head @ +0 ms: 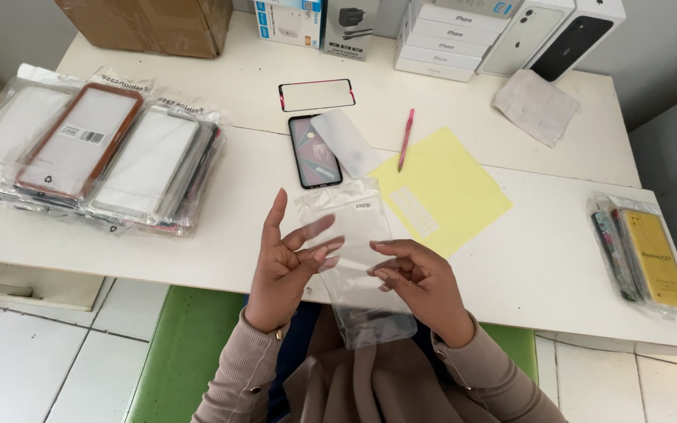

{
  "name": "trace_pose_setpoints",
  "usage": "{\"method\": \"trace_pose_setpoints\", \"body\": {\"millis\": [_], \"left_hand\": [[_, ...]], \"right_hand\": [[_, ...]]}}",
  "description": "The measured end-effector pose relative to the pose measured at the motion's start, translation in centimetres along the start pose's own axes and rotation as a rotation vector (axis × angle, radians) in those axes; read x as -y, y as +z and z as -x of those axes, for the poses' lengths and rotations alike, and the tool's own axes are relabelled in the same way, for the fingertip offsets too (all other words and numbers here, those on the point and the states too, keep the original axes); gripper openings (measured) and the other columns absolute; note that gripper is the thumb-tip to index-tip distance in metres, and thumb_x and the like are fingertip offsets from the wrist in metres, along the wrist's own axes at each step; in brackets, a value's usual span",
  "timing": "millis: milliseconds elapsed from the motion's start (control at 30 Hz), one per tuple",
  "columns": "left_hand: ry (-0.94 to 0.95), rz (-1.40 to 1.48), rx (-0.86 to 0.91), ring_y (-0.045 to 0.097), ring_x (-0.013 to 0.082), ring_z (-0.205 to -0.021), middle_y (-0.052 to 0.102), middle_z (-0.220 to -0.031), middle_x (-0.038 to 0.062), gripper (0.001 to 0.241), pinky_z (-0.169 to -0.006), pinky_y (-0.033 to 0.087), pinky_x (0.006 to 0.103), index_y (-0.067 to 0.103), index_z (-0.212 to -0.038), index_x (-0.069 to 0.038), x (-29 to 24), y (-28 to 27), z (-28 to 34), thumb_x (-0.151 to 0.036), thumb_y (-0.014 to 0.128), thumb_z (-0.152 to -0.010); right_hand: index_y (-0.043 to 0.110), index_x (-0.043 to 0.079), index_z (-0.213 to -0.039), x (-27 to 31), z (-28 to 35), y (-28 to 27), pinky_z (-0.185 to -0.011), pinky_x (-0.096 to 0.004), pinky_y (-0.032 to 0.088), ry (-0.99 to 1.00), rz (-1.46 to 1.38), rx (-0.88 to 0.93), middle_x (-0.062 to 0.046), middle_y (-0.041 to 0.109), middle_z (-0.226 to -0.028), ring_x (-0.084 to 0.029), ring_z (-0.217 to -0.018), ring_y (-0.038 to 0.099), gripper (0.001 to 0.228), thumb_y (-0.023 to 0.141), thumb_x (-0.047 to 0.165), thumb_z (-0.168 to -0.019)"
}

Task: The person is unboxing various phone cases from plastic sleeves, inspecting them, and writing notes on a yellow piece of paper.

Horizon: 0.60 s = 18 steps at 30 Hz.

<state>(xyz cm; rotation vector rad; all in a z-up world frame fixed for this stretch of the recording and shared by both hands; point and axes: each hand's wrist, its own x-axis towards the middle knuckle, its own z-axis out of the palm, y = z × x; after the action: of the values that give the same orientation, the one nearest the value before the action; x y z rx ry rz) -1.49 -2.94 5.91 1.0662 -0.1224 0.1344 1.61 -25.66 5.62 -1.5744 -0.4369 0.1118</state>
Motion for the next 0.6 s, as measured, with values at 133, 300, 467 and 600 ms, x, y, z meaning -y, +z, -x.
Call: {"method": "trace_pose_setpoints", "body": {"millis": [133,300,467,600], "left_hand": [[0.042,-0.019,0.001,0.067,0.0357,-0.117,0.058,-0.142,0.025,0.088,-0.092,0.062,0.0391,0.01,-0.162,-0.024,0.2,0.1,0.1,0.011,0.054,-0.094],[0.211,-0.056,-0.026,0.07,0.0426,-0.112,0.055,-0.144,0.027,0.053,-0.089,0.065,0.0436,0.036,-0.136,-0.01,1.0,0.3,0.5,0.012,0.058,-0.094],[0.157,-0.217,0.016,0.068,0.0394,-0.118,0.059,-0.143,0.023,0.019,-0.09,0.064,0.0455,0.06,-0.116,0.002,0.3,0.3,0.1,0.004,0.057,-0.098],[0.067,-0.319,-0.009,0.068,0.0372,-0.118,0.057,-0.145,0.02,0.043,-0.089,0.062,0.0462,0.055,-0.14,0.0,0.4,-0.2,-0.4,0.003,0.057,-0.098]], "right_hand": [[0.068,-0.004,-0.12,1.1,0.1,0.4,-0.066,-0.034,0.066,-0.024,0.018,-0.014,-0.019,0.075,-0.122,-0.02,-0.088,0.077,0.03,0.069,-0.005,-0.09],[0.067,-0.002,-0.118,1.2,0.3,0.3,-0.065,-0.033,0.067,-0.076,0.046,-0.02,-0.017,0.074,-0.123,-0.018,-0.085,0.077,0.03,0.072,-0.006,-0.088],[0.066,-0.001,-0.124,1.8,0.0,0.3,-0.062,-0.032,0.066,-0.076,0.095,0.003,-0.017,0.077,-0.113,-0.016,-0.078,0.075,0.036,0.072,-0.005,-0.088],[0.058,0.005,-0.142,2.6,-0.4,0.6,-0.057,-0.031,0.062,-0.037,0.148,0.086,-0.017,0.075,-0.119,-0.021,-0.086,0.078,0.054,0.067,-0.007,-0.09]]}}
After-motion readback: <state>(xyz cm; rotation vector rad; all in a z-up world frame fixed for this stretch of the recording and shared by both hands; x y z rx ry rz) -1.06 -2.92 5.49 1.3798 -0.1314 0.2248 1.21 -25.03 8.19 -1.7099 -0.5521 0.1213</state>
